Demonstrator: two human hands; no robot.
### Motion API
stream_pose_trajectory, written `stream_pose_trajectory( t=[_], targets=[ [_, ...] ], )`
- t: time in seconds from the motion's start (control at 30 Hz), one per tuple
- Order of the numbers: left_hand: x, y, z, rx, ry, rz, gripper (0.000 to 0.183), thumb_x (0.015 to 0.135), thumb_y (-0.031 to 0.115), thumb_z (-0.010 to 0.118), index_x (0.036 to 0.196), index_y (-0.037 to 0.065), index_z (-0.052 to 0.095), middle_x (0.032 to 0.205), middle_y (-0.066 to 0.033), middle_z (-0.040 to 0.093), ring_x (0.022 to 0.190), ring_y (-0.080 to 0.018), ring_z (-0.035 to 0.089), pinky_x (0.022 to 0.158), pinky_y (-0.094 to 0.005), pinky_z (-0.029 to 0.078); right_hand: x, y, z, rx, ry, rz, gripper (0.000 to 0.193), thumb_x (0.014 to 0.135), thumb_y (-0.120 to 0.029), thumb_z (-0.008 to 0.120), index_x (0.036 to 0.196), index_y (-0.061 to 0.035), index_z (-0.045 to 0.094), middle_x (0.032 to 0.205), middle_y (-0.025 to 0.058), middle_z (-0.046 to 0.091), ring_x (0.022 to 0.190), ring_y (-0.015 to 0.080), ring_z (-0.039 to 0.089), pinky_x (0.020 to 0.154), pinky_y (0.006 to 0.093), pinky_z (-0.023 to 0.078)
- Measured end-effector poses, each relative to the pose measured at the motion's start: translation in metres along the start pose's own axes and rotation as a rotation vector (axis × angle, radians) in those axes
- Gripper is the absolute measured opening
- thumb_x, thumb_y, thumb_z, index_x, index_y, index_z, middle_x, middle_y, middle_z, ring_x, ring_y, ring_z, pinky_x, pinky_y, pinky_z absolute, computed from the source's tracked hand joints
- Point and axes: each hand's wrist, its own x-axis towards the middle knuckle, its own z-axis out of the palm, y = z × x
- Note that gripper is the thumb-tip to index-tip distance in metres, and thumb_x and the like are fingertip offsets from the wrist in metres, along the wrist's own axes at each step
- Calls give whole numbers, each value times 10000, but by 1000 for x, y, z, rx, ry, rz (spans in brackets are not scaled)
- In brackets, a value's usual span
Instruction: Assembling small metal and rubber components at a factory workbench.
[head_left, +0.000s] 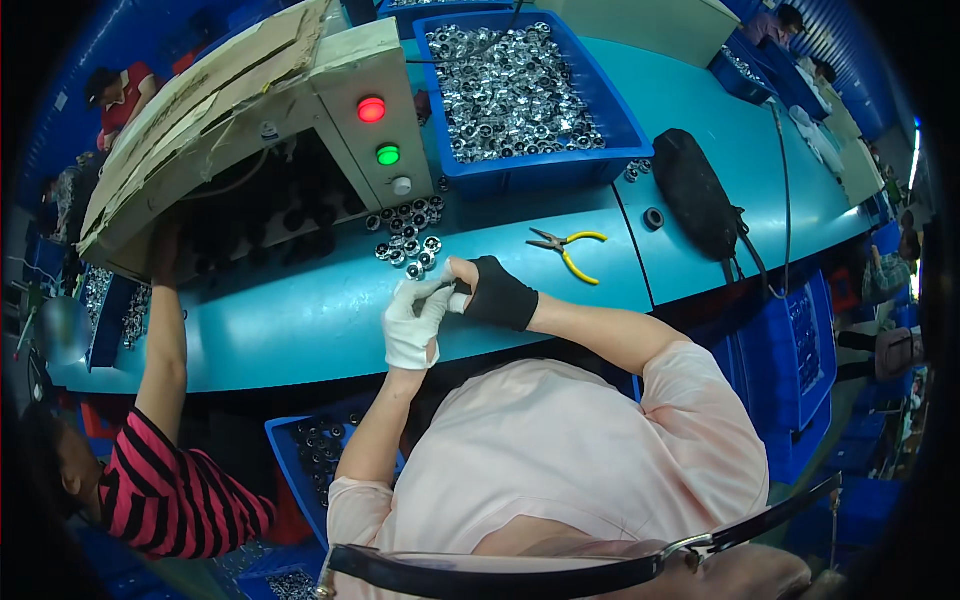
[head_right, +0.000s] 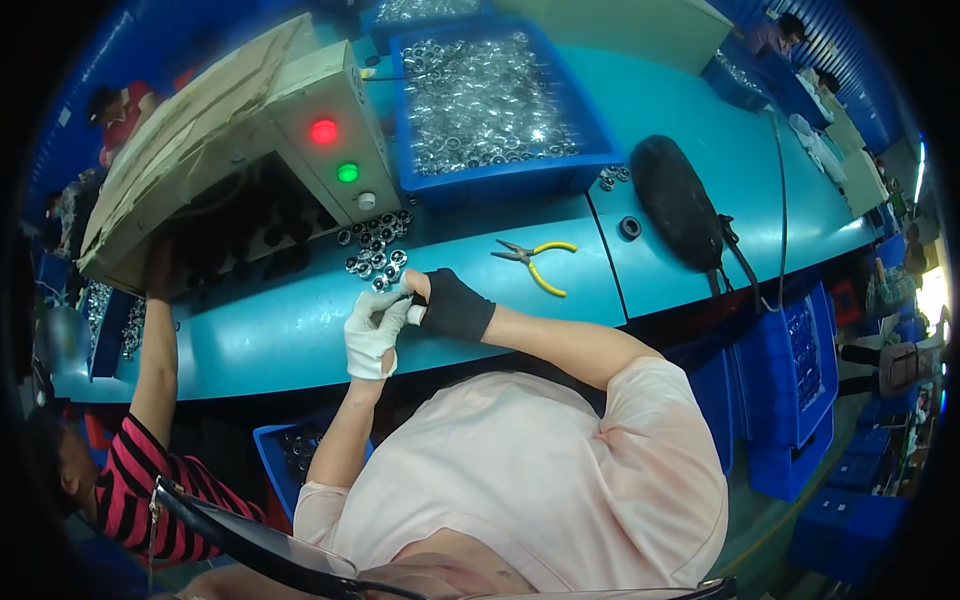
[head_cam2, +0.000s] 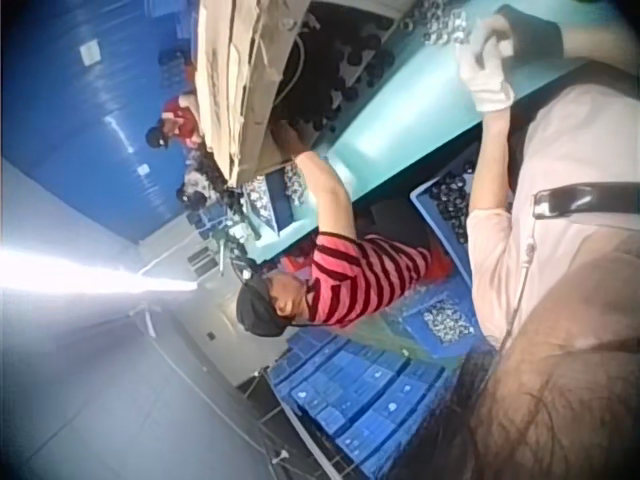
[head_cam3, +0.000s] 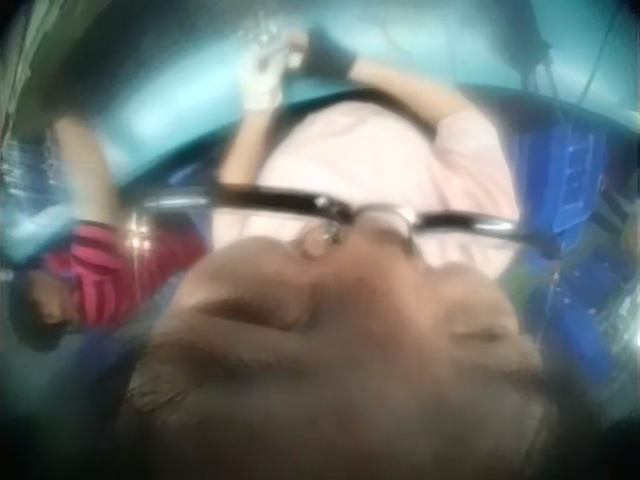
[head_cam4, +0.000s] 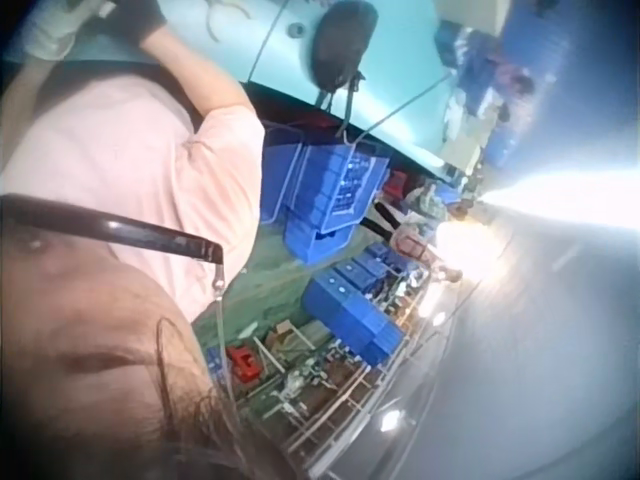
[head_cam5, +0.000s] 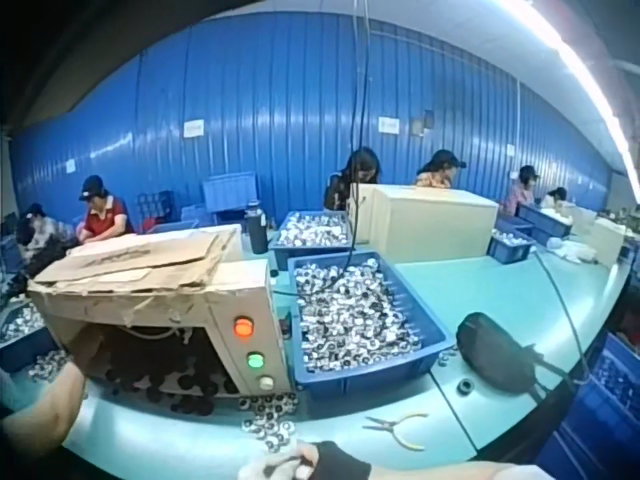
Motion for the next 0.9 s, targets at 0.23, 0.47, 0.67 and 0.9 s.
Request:
stream_pose_trajectory(
  t=[0.23, 0.47, 0.67, 0.9],
  targets=[
    [14, 8, -5, -145, 15, -134, 237, 842, -6, 600, 1061, -68, 534, 956, -150, 619, 783, -166, 633, 651, -258, 534, 4, 9, -5, 253, -31, -11, 409, 805, -88, 636, 1176, -12, 482, 1026, 132, 603, 937, 187, 606, 808, 314, 470],
    [15, 4, -13, -17, -66, -155, 303, 853, 82, 631, 1087, -55, 497, 826, -92, 596, 627, -127, 605, 512, -233, 529, 1, -3, -5, 215, -163, -11, 492, 836, -108, 582, 1286, -36, 395, 1101, 162, 581, 1009, 267, 592, 876, 346, 447],
    [22, 9, -11, -332, -15, -395, 292, 876, 128, 613, 1091, -37, 502, 849, -79, 588, 570, -140, 584, 453, -258, 529, 13, 16, -4, 378, -17, -106, 571, 767, -156, 706, 1259, -24, 448, 1154, 113, 549, 1000, 206, 570, 882, 322, 440],
    [15, -2, -25, -156, -46, -226, 325, 838, 6, 622, 1136, -63, 511, 1051, -145, 586, 796, -164, 618, 593, -271, 556, 6, 3, -4, 287, -57, 30, 414, 797, -106, 678, 1165, -14, 511, 967, 72, 609, 868, 116, 574, 799, 282, 464]
  ],
)
